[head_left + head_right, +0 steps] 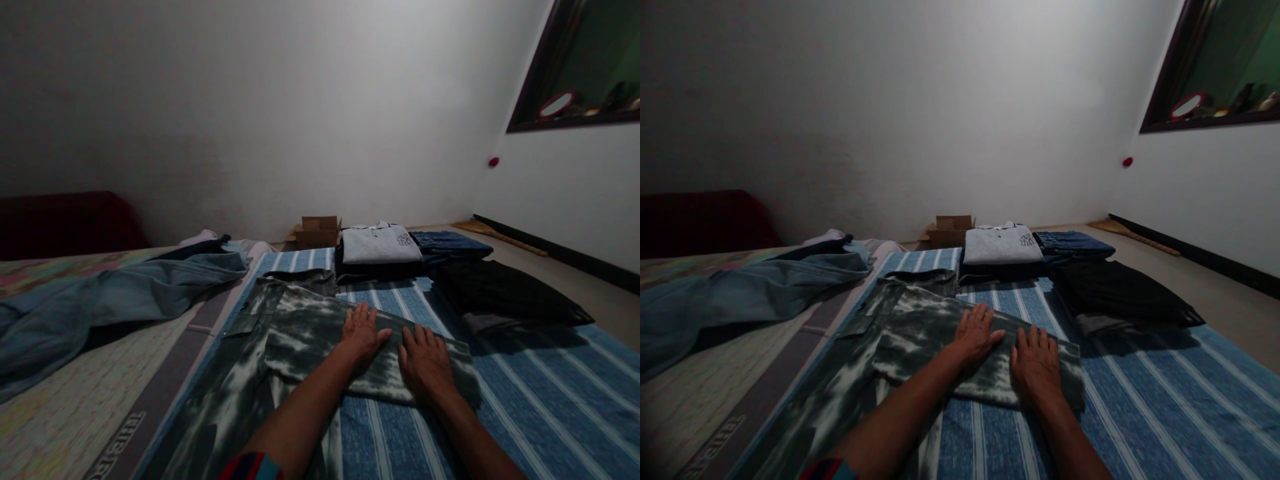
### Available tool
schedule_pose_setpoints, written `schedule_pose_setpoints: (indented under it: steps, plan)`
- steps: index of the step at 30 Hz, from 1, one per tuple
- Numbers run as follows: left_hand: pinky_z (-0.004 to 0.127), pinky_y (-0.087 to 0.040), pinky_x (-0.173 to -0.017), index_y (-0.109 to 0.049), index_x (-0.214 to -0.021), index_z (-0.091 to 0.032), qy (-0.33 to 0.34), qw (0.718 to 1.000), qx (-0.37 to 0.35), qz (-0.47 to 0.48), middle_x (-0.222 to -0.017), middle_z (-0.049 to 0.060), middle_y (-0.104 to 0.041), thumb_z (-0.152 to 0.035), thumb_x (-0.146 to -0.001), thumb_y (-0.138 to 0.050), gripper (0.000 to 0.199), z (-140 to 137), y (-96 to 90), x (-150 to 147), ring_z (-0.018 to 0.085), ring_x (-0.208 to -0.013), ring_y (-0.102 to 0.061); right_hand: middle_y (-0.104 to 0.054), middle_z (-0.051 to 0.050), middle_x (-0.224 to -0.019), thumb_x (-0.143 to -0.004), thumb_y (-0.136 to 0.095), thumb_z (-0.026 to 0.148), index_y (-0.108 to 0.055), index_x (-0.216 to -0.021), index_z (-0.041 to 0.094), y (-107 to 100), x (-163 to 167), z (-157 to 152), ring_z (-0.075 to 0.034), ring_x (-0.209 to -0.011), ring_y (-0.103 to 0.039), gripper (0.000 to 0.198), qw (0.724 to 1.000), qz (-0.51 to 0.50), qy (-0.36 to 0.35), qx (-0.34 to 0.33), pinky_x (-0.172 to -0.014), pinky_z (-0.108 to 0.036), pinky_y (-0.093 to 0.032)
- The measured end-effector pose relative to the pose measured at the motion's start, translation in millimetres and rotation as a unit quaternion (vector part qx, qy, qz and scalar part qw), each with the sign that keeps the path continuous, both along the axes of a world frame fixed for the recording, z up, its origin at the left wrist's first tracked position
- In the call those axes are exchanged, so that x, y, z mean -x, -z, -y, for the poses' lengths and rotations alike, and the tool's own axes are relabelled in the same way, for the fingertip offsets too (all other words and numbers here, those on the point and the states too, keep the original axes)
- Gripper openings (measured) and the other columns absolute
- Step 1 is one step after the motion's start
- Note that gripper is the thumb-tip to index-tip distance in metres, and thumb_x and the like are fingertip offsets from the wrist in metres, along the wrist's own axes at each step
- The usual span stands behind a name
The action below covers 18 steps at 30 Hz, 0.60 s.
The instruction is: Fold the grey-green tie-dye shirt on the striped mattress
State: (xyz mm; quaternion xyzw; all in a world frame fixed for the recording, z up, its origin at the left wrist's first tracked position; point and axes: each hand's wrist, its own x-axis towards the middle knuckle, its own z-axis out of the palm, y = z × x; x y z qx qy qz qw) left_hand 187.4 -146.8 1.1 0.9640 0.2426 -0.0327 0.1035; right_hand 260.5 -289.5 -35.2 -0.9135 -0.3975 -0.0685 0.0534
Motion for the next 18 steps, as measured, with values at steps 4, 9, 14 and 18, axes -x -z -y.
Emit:
schedule_pose_setpoints:
  steps: [4, 9, 14, 18]
  plan:
    - [0.050, -0.009, -0.115, -0.026, -0.147, -0.009, -0.016, 1.000, -0.007, -0.009, -0.156, 0.017, -0.014, -0.064, -0.091, -0.023, 0.078, -3, 8.2, -2, 0.029, -0.144, -0.008, -0.046, -0.017, -0.140, -0.092, -0.038, 0.036, -0.050, -0.135, 0.018, 0, 0, -1, -0.033, -0.130, -0.035, 0.048, 1.000, 0.000, 0.000, 0.002, -0.101, -0.045, -0.023]
    - [0.051, -0.011, -0.114, -0.027, -0.146, -0.010, -0.010, 1.000, -0.019, 0.001, -0.156, 0.017, -0.015, -0.065, -0.090, -0.022, 0.079, -6, 13.8, -2, 0.029, -0.144, -0.008, -0.046, -0.017, -0.140, -0.092, -0.038, 0.036, -0.050, -0.135, 0.018, -1, 0, -1, -0.033, -0.130, -0.036, 0.048, 1.000, 0.002, 0.004, 0.004, -0.101, -0.045, -0.022]
    - [0.050, -0.011, -0.114, -0.028, -0.146, -0.012, -0.009, 1.000, -0.024, 0.016, -0.155, 0.016, -0.017, -0.066, -0.090, -0.021, 0.079, -7, 19.3, -2, 0.029, -0.144, -0.010, -0.045, -0.017, -0.141, -0.092, -0.037, 0.035, -0.050, -0.135, 0.018, 1, 0, 0, -0.033, -0.131, -0.034, 0.048, 1.000, 0.003, 0.002, 0.005, -0.102, -0.045, -0.022]
    - [0.050, -0.012, -0.114, -0.029, -0.146, -0.011, -0.009, 0.999, -0.029, 0.026, -0.155, 0.016, -0.018, -0.066, -0.090, -0.021, 0.079, -8, 22.0, -1, 0.029, -0.144, -0.011, -0.045, -0.016, -0.141, -0.092, -0.037, 0.036, -0.049, -0.136, 0.018, 0, 0, 0, -0.033, -0.131, -0.035, 0.049, 1.000, 0.001, 0.002, 0.005, -0.102, -0.045, -0.022]
